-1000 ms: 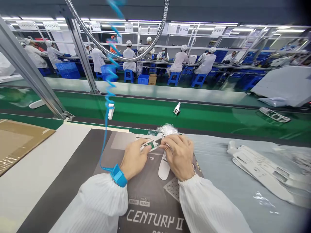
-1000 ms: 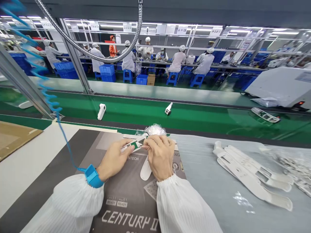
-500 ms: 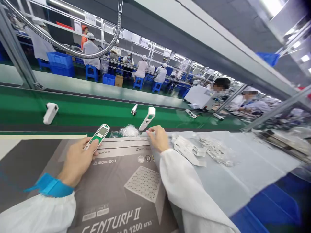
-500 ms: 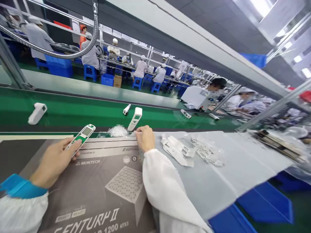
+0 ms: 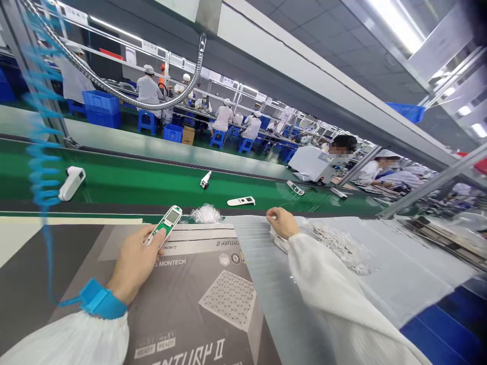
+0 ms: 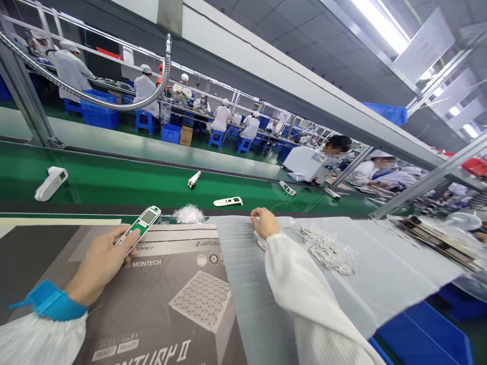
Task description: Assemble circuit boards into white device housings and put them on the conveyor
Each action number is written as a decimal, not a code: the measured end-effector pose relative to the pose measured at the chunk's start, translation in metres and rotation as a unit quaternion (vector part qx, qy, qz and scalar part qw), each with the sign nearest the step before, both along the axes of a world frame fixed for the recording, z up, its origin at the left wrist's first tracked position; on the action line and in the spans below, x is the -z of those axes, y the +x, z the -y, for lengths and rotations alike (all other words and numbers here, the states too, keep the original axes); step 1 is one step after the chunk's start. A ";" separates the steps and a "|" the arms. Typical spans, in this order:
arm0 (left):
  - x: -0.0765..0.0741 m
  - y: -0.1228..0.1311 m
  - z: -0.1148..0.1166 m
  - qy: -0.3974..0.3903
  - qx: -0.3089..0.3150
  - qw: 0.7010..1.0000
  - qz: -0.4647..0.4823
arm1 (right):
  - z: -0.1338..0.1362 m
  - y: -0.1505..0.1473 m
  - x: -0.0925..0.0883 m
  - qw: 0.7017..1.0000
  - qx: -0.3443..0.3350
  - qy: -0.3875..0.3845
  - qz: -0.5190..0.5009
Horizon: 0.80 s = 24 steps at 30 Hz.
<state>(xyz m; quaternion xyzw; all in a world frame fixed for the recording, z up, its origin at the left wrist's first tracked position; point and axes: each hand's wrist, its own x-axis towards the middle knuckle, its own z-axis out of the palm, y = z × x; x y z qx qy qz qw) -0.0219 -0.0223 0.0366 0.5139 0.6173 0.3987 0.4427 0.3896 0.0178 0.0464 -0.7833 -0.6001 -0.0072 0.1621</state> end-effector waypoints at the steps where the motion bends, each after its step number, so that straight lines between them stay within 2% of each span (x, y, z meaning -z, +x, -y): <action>1: 0.000 0.000 0.000 -0.001 -0.001 1.000 0.001 | -0.014 -0.008 0.001 1.000 -0.012 0.000 -0.002; 4: 0.003 0.000 0.000 -0.006 0.008 1.000 0.002 | -0.054 -0.034 0.004 0.999 -0.037 0.004 -0.014; 7: 0.006 -0.002 -0.002 -0.017 0.012 1.000 -0.016 | -0.078 -0.059 0.008 0.998 -0.056 0.005 -0.037; 10: 0.009 -0.004 -0.004 -0.035 0.007 0.998 -0.042 | -0.087 -0.075 0.008 0.996 -0.061 0.003 -0.063; 13: 0.008 -0.007 -0.006 -0.061 0.001 0.996 -0.068 | -0.079 -0.075 -0.002 0.994 -0.054 -0.004 -0.094; 15: 0.005 -0.007 -0.006 -0.072 0.004 0.993 -0.091 | -0.059 -0.061 -0.018 0.991 -0.055 -0.016 -0.119; 17: 0.000 -0.005 -0.005 -0.073 0.007 0.991 -0.110 | -0.025 -0.036 -0.040 0.987 -0.058 -0.040 -0.142; 21: -0.003 -0.003 -0.004 -0.077 0.004 0.990 -0.121 | 0.066 0.033 -0.092 0.978 -0.048 -0.106 -0.173; 23: 0.001 -0.004 -0.006 -0.078 0.004 0.989 -0.123 | 0.109 0.059 -0.106 0.965 -0.052 -0.166 -0.199; 24: 0.006 -0.005 -0.008 -0.077 0.011 0.989 -0.125 | 0.127 0.066 -0.107 0.946 -0.067 -0.218 -0.231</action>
